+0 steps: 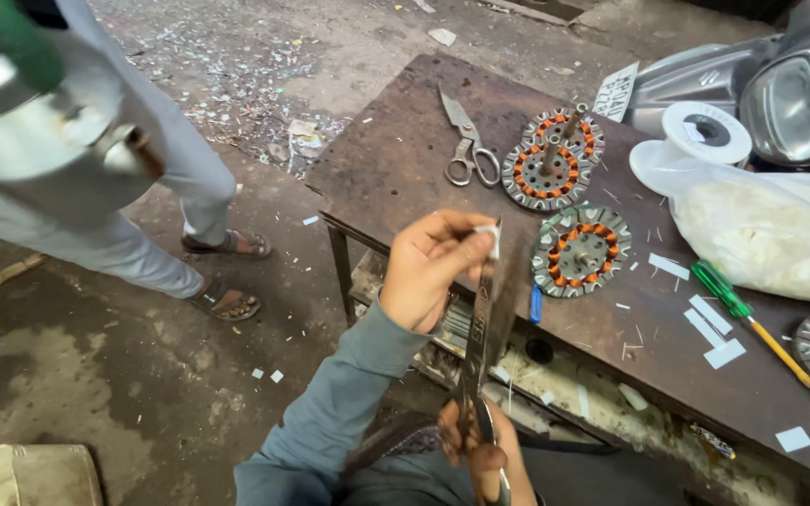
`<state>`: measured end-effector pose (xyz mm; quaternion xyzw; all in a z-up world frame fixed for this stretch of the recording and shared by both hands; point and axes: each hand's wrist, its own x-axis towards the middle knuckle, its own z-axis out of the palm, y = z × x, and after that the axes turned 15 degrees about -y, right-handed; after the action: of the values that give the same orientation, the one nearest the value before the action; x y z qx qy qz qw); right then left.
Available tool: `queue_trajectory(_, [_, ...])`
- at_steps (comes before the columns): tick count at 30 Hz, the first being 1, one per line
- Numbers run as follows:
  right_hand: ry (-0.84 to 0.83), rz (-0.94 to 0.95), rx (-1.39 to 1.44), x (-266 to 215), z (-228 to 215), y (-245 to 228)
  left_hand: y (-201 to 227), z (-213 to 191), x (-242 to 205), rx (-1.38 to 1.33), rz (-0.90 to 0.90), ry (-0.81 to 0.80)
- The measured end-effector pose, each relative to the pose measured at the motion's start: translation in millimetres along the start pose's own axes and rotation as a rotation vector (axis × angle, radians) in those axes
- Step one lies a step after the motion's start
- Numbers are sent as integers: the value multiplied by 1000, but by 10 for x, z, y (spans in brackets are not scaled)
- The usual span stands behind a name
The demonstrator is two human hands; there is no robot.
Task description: The person cuts small white rectangular pieces from a strip using scissors and places them into the slots of a circular motor stator. They repeat this process, cutting and inserting the pieces into the stator's winding slots.
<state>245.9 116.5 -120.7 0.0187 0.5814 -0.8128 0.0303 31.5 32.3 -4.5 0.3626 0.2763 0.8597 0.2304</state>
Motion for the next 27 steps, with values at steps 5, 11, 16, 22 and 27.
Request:
queue_trajectory(5, [-20, 39, 114, 41, 0, -11, 141, 92, 102, -56, 62, 9])
queue_trajectory(11, [12, 36, 109, 37, 9, -53, 263, 216, 93, 246, -50, -111])
queue_trajectory(16, [-84, -49, 59, -39, 96, -134, 205, 164, 116, 279, -52, -37])
queue_trajectory(22, [-68, -26, 97, -65, 167, -252, 247, 63, 85, 254, -126, -68])
queue_trajectory(27, [-86, -83, 111, -85, 144, -263, 227, 184, 12, 79, -241, -135])
